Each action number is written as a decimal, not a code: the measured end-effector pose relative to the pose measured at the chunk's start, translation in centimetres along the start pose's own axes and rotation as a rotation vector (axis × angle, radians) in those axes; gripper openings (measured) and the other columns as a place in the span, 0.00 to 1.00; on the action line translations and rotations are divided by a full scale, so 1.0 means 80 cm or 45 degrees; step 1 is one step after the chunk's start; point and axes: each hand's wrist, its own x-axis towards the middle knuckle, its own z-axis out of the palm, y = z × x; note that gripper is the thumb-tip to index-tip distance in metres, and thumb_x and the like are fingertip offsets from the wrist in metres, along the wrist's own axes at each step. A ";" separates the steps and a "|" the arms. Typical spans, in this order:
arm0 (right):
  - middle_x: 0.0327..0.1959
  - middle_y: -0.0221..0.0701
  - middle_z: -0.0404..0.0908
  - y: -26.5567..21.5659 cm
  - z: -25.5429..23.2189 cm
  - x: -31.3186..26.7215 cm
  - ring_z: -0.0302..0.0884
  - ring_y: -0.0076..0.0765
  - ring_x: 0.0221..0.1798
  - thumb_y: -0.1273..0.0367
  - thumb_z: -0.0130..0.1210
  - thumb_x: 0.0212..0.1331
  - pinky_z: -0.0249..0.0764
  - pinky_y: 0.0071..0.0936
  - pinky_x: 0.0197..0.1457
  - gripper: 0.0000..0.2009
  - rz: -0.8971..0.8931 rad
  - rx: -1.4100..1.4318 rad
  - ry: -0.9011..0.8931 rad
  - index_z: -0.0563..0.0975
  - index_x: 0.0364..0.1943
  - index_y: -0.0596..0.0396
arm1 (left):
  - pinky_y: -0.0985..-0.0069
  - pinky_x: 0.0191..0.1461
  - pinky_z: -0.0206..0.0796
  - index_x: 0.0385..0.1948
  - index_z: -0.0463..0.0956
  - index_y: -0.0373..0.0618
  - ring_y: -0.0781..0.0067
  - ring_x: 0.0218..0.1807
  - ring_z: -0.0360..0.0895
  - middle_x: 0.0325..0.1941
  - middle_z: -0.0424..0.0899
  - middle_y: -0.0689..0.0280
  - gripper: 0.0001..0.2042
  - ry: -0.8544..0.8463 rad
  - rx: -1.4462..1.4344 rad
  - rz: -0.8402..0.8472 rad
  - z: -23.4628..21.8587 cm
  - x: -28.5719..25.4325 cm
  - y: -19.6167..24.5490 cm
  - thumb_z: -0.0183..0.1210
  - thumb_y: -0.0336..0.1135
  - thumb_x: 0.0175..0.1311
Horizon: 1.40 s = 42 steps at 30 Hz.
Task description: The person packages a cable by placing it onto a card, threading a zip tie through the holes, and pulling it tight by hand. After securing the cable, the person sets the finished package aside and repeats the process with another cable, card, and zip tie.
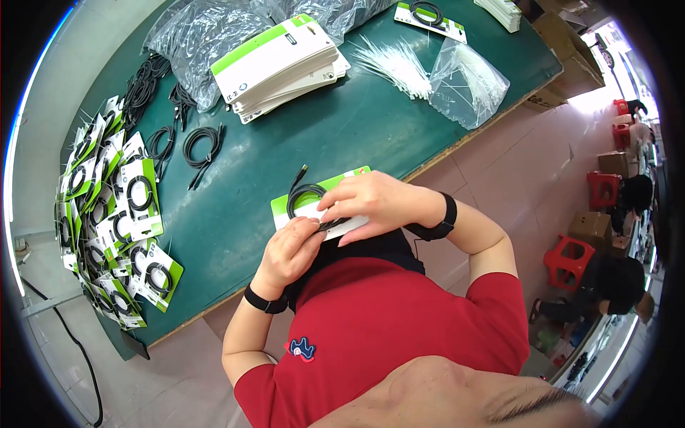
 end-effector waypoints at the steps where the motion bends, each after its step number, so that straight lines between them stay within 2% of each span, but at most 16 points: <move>1: 0.44 0.30 0.84 0.004 -0.009 0.000 0.81 0.40 0.41 0.68 0.68 0.50 0.78 0.35 0.44 0.13 0.029 -0.020 0.078 0.82 0.40 0.53 | 0.65 0.46 0.78 0.36 0.81 0.34 0.56 0.43 0.83 0.43 0.80 0.58 0.14 0.009 0.000 -0.006 0.000 -0.002 0.000 0.65 0.18 0.44; 3: 0.44 0.31 0.84 0.018 -0.034 -0.002 0.81 0.42 0.42 0.69 0.67 0.52 0.78 0.36 0.44 0.12 0.084 -0.062 0.237 0.82 0.41 0.53 | 0.65 0.47 0.78 0.36 0.81 0.34 0.56 0.43 0.83 0.42 0.80 0.58 0.13 0.027 0.000 -0.016 0.002 -0.003 -0.001 0.65 0.18 0.44; 7: 0.42 0.35 0.84 0.074 -0.109 -0.022 0.82 0.42 0.40 0.69 0.63 0.56 0.77 0.34 0.45 0.07 0.529 -0.648 0.478 0.82 0.39 0.53 | 0.65 0.48 0.79 0.35 0.82 0.34 0.57 0.44 0.83 0.41 0.81 0.58 0.13 0.063 0.010 0.013 0.004 -0.004 -0.002 0.65 0.18 0.43; 9: 0.39 0.36 0.84 0.107 -0.135 -0.039 0.82 0.42 0.41 0.66 0.62 0.57 0.77 0.35 0.44 0.08 0.779 -0.963 0.515 0.83 0.38 0.53 | 0.65 0.49 0.79 0.34 0.82 0.34 0.58 0.44 0.84 0.41 0.81 0.58 0.12 0.062 0.007 0.009 0.004 -0.004 -0.001 0.65 0.18 0.44; 10: 0.39 0.36 0.84 0.118 -0.140 -0.044 0.82 0.42 0.41 0.66 0.62 0.57 0.77 0.35 0.44 0.08 0.776 -0.967 0.516 0.83 0.38 0.53 | 0.64 0.49 0.79 0.34 0.82 0.34 0.58 0.44 0.84 0.41 0.81 0.59 0.12 0.060 0.007 0.005 0.004 -0.004 -0.001 0.66 0.18 0.44; 13: 0.34 0.36 0.85 0.141 -0.145 -0.053 0.83 0.43 0.39 0.62 0.62 0.56 0.77 0.37 0.42 0.10 1.138 -1.373 0.373 0.83 0.36 0.53 | 0.64 0.49 0.79 0.34 0.82 0.35 0.57 0.44 0.84 0.41 0.81 0.58 0.12 0.061 0.006 -0.004 0.004 -0.004 -0.002 0.65 0.18 0.44; 14: 0.34 0.36 0.85 0.147 -0.148 -0.053 0.83 0.43 0.39 0.62 0.62 0.56 0.77 0.37 0.42 0.10 1.135 -1.374 0.370 0.83 0.36 0.53 | 0.63 0.48 0.79 0.34 0.82 0.35 0.56 0.44 0.84 0.41 0.81 0.58 0.12 0.058 0.002 -0.008 0.005 -0.004 -0.002 0.65 0.18 0.44; 17: 0.33 0.36 0.84 0.154 -0.152 -0.051 0.83 0.48 0.38 0.64 0.62 0.52 0.78 0.42 0.40 0.09 1.344 -1.130 0.404 0.84 0.34 0.52 | 0.63 0.48 0.78 0.34 0.82 0.36 0.56 0.43 0.84 0.41 0.82 0.58 0.12 0.052 -0.005 -0.018 0.005 -0.005 -0.002 0.65 0.18 0.44; 22: 0.33 0.40 0.84 0.148 -0.167 -0.051 0.83 0.48 0.36 0.64 0.61 0.53 0.78 0.43 0.39 0.09 1.446 -0.953 0.450 0.84 0.34 0.54 | 0.64 0.48 0.79 0.34 0.82 0.35 0.58 0.44 0.84 0.41 0.80 0.59 0.12 0.034 -0.020 -0.010 0.000 0.001 -0.003 0.65 0.18 0.44; 25: 0.28 0.31 0.84 0.153 -0.180 -0.064 0.81 0.30 0.30 0.62 0.63 0.57 0.76 0.29 0.34 0.10 1.369 -0.635 0.589 0.84 0.36 0.55 | 0.64 0.48 0.79 0.34 0.82 0.34 0.59 0.44 0.83 0.41 0.80 0.59 0.12 0.026 -0.032 -0.009 -0.001 0.002 -0.004 0.65 0.18 0.44; 26: 0.28 0.31 0.84 0.147 -0.181 -0.062 0.81 0.30 0.30 0.62 0.63 0.57 0.76 0.29 0.34 0.10 1.373 -0.635 0.587 0.84 0.36 0.55 | 0.64 0.49 0.79 0.34 0.82 0.34 0.58 0.44 0.83 0.41 0.80 0.59 0.12 0.021 -0.035 -0.008 -0.002 0.002 -0.004 0.65 0.18 0.44; 29: 0.29 0.25 0.82 0.118 -0.186 -0.052 0.74 0.18 0.27 0.65 0.62 0.61 0.72 0.19 0.32 0.11 1.210 0.377 0.684 0.84 0.41 0.57 | 0.63 0.49 0.79 0.34 0.82 0.34 0.58 0.44 0.83 0.41 0.80 0.59 0.12 0.014 -0.044 -0.005 -0.003 0.003 -0.004 0.65 0.18 0.44; 30: 0.29 0.25 0.82 0.112 -0.183 -0.051 0.74 0.18 0.27 0.65 0.62 0.61 0.72 0.19 0.32 0.11 1.211 0.375 0.683 0.84 0.41 0.57 | 0.63 0.49 0.79 0.34 0.82 0.34 0.58 0.44 0.83 0.41 0.80 0.59 0.13 0.011 -0.046 -0.006 -0.003 0.003 -0.004 0.65 0.18 0.44; 33: 0.33 0.24 0.81 0.094 -0.168 -0.047 0.71 0.15 0.27 0.69 0.58 0.64 0.70 0.15 0.33 0.11 1.053 0.698 0.579 0.83 0.47 0.59 | 0.63 0.49 0.79 0.35 0.82 0.34 0.58 0.44 0.83 0.41 0.80 0.59 0.13 0.009 -0.046 -0.006 -0.003 0.002 -0.005 0.65 0.18 0.43; 37: 0.35 0.27 0.82 0.062 -0.144 -0.026 0.72 0.16 0.30 0.72 0.57 0.65 0.71 0.16 0.36 0.12 0.930 0.951 0.553 0.82 0.49 0.62 | 0.63 0.49 0.79 0.35 0.82 0.34 0.58 0.44 0.83 0.41 0.80 0.59 0.13 0.009 -0.050 -0.009 -0.002 0.002 -0.004 0.64 0.18 0.43; 42: 0.37 0.31 0.81 0.036 -0.120 -0.004 0.72 0.19 0.33 0.74 0.55 0.65 0.72 0.17 0.38 0.11 0.763 1.008 0.474 0.81 0.49 0.64 | 0.64 0.48 0.79 0.34 0.81 0.35 0.57 0.43 0.83 0.41 0.80 0.59 0.13 0.040 -0.066 -0.027 -0.008 0.011 -0.003 0.64 0.18 0.43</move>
